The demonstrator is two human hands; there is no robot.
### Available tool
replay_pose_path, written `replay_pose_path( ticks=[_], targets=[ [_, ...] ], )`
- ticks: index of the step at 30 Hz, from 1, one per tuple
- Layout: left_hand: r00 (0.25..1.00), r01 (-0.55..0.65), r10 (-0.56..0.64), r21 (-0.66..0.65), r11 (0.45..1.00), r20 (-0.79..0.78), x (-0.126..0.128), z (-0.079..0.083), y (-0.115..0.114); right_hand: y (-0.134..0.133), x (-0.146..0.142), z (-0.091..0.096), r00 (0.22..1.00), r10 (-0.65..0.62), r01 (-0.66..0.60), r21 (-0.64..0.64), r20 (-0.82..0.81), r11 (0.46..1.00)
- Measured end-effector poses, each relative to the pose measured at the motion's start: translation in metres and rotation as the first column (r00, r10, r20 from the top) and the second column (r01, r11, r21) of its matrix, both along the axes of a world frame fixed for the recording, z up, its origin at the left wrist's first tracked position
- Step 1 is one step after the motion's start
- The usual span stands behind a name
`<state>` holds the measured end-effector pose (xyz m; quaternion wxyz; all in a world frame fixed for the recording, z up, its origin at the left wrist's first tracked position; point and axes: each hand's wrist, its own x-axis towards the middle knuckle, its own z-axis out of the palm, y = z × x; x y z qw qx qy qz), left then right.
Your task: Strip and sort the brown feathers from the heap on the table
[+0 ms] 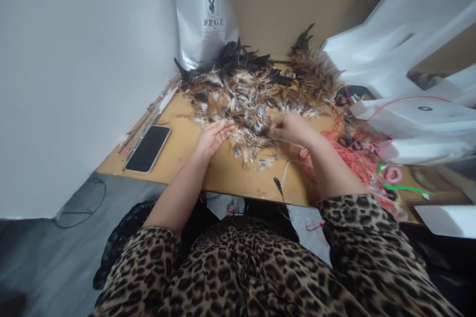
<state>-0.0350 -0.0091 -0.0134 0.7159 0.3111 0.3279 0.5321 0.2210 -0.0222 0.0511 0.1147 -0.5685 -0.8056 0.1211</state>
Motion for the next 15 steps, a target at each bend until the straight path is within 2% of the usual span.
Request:
replay_pose_path(
  ticks=[4, 10, 12, 15],
  targets=[
    [0.999, 0.019, -0.02, 0.019, 1.0, 0.037, 0.0, 0.001, -0.001, -0.014, 0.023, -0.012, 0.99, -0.045, 0.052, -0.045, 0.136, 0.998],
    [0.999, 0.039, -0.04, 0.053, 0.998, 0.01, 0.001, -0.001, -0.003, -0.02, 0.02, -0.032, 0.935, -0.171, 0.18, 0.001, 0.31, 0.984],
    [0.999, 0.051, -0.051, 0.062, 0.997, 0.007, 0.001, -0.001, -0.004, -0.018, 0.022, -0.033, 0.948, -0.18, 0.187, 0.0, 0.262, 0.982],
    [0.998, 0.061, -0.061, 0.066, 0.996, 0.002, 0.002, 0.0, -0.005, -0.015, 0.029, -0.027, 0.981, -0.194, 0.192, -0.042, -0.032, 0.98]
  ],
)
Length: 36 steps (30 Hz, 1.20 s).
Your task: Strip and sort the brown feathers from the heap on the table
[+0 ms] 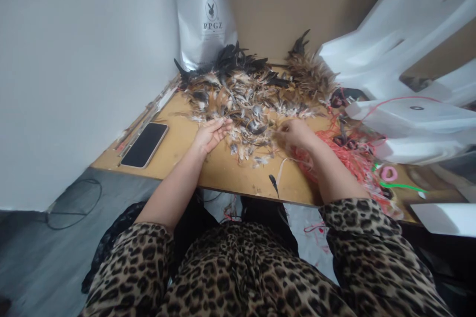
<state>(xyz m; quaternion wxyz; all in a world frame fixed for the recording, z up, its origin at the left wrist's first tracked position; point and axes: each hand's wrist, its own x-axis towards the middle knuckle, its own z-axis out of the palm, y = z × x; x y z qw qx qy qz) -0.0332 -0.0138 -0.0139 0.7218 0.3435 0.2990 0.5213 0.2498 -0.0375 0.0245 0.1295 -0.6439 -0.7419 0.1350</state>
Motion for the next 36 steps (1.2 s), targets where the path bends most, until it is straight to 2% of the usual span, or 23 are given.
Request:
replay_pose_path(
  ticks=[2, 3, 6, 7, 9, 12, 14, 16, 21, 23, 27, 32, 36],
  targets=[
    [1.0, 0.006, -0.006, 0.001, 1.0, 0.002, 0.001, 0.001, -0.001, 0.002, 0.002, 0.008, 0.948, -0.048, 0.043, -0.024, -0.314, 0.999],
    [1.0, 0.01, -0.01, 0.003, 1.0, 0.005, 0.001, 0.001, -0.001, 0.004, 0.001, 0.012, 0.878, -0.079, 0.056, -0.062, -0.472, 0.996],
    [1.0, 0.019, -0.019, 0.012, 1.0, 0.005, 0.002, 0.002, -0.002, 0.008, -0.009, 0.022, 0.564, -0.142, -0.034, -0.195, -0.814, 0.98],
    [1.0, 0.021, -0.021, 0.018, 1.0, 0.002, 0.002, 0.002, -0.002, 0.01, -0.014, 0.024, 0.467, -0.155, -0.085, -0.219, -0.87, 0.972],
    [1.0, 0.027, -0.026, 0.031, 0.999, -0.004, 0.002, 0.002, -0.003, 0.014, -0.025, 0.024, 0.327, -0.179, -0.175, -0.246, -0.928, 0.953],
    [0.999, 0.037, -0.036, 0.051, 0.998, -0.016, 0.002, 0.001, -0.003, 0.019, -0.04, 0.017, 0.233, -0.224, -0.26, -0.283, -0.946, 0.923],
    [0.998, 0.044, -0.042, 0.056, 0.997, -0.036, 0.003, 0.001, -0.004, 0.021, -0.049, 0.008, 0.231, -0.23, -0.3, -0.294, -0.945, 0.907],
    [0.997, 0.055, -0.051, 0.07, 0.996, -0.057, 0.004, 0.001, -0.005, 0.022, -0.057, -0.001, 0.265, -0.205, -0.323, -0.288, -0.942, 0.902],
    [0.994, 0.062, -0.05, 0.123, 0.99, -0.099, 0.009, 0.002, -0.008, 0.017, -0.078, -0.008, 0.483, -0.071, -0.238, -0.209, -0.873, 0.948],
    [0.993, 0.062, -0.048, 0.134, 0.989, -0.111, 0.011, 0.002, -0.01, 0.015, -0.084, -0.007, 0.536, -0.011, -0.22, -0.152, -0.844, 0.964],
    [0.993, 0.03, -0.017, 0.112, 0.993, -0.116, 0.013, 0.0, -0.008, 0.012, -0.092, -0.004, 0.592, 0.07, -0.217, -0.076, -0.803, 0.973],
    [0.997, -0.036, 0.042, 0.08, 0.996, -0.066, 0.009, -0.001, -0.002, 0.013, -0.087, 0.0, 0.598, 0.018, -0.291, -0.196, -0.801, 0.936],
    [0.995, -0.056, 0.063, 0.086, 0.995, -0.081, 0.007, -0.002, -0.001, 0.015, -0.078, 0.007, 0.658, 0.011, -0.274, -0.226, -0.753, 0.935]
  ],
)
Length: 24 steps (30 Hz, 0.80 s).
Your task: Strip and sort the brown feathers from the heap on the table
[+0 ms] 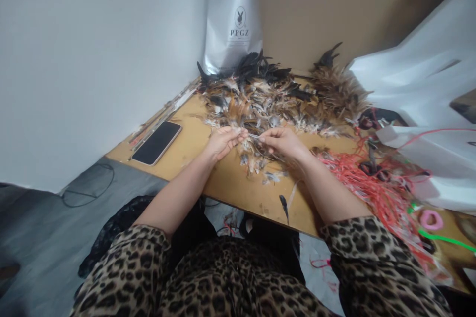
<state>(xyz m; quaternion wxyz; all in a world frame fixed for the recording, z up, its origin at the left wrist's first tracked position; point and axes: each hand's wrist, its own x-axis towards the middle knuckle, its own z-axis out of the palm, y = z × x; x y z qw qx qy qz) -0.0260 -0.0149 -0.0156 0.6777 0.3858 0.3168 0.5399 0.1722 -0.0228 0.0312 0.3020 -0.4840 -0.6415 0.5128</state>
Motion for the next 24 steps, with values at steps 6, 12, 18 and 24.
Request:
replay_pose_path(
  ticks=[6, 12, 18, 24],
  targets=[
    [0.998, -0.048, 0.049, 0.033, 0.998, -0.029, -0.006, 0.004, 0.001, 0.004, 0.006, -0.003, 0.99, -0.113, 0.102, 0.131, 0.081, 0.986],
    [0.998, -0.064, 0.066, 0.105, 0.992, -0.016, -0.01, 0.017, -0.004, 0.003, 0.009, -0.01, 0.94, -0.159, -0.013, 0.495, 0.303, 0.869],
    [0.978, 0.123, -0.119, 0.014, 0.992, -0.17, -0.003, 0.011, -0.011, -0.011, -0.003, 0.001, 0.946, -0.022, -0.168, 0.549, 0.323, 0.818],
    [0.965, 0.194, -0.194, -0.015, 0.981, -0.179, -0.002, 0.006, -0.009, -0.012, -0.002, 0.003, 0.953, -0.056, -0.137, 0.589, 0.298, 0.796]
  ],
)
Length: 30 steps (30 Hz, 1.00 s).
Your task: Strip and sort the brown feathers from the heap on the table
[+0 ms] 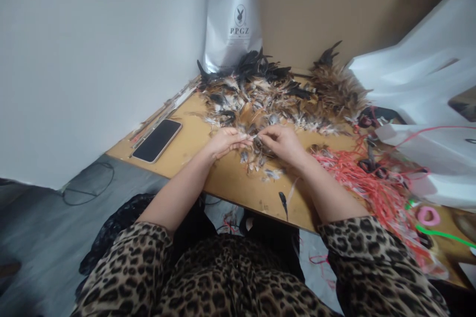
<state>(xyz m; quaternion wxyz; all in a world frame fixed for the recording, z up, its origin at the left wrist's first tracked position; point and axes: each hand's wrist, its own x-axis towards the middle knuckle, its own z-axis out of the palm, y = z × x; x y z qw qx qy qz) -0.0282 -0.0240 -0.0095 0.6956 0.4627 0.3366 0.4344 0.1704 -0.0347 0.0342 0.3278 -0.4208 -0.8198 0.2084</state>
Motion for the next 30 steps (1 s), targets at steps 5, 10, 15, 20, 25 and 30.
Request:
replay_pose_path(
  ticks=[5, 10, 15, 20, 25, 30],
  targets=[
    [1.0, -0.01, 0.009, -0.054, 0.999, -0.011, 0.001, -0.001, 0.0, 0.002, 0.0, -0.004, 1.0, -0.03, 0.03, 0.009, 0.006, 1.0],
    [1.0, -0.003, 0.0, -0.088, 0.996, -0.03, 0.003, -0.003, 0.0, 0.004, -0.001, -0.006, 0.999, -0.042, 0.04, 0.068, 0.032, 0.997],
    [0.996, -0.064, 0.058, -0.097, 0.993, -0.062, 0.005, -0.007, 0.003, 0.003, -0.002, -0.006, 0.996, -0.053, 0.045, 0.117, 0.07, 0.992],
    [0.99, -0.093, 0.083, -0.088, 0.992, -0.117, 0.008, -0.008, 0.003, 0.004, -0.003, -0.008, 0.98, -0.072, 0.028, 0.231, 0.183, 0.973],
    [0.986, -0.022, 0.013, -0.051, 0.998, -0.164, 0.009, -0.011, 0.002, 0.004, -0.005, -0.009, 0.955, -0.089, 0.006, 0.284, 0.282, 0.959],
    [0.972, 0.045, -0.049, -0.023, 0.999, -0.23, 0.01, -0.012, 0.001, 0.002, -0.006, -0.01, 0.94, -0.102, -0.002, 0.304, 0.326, 0.953]
  ],
)
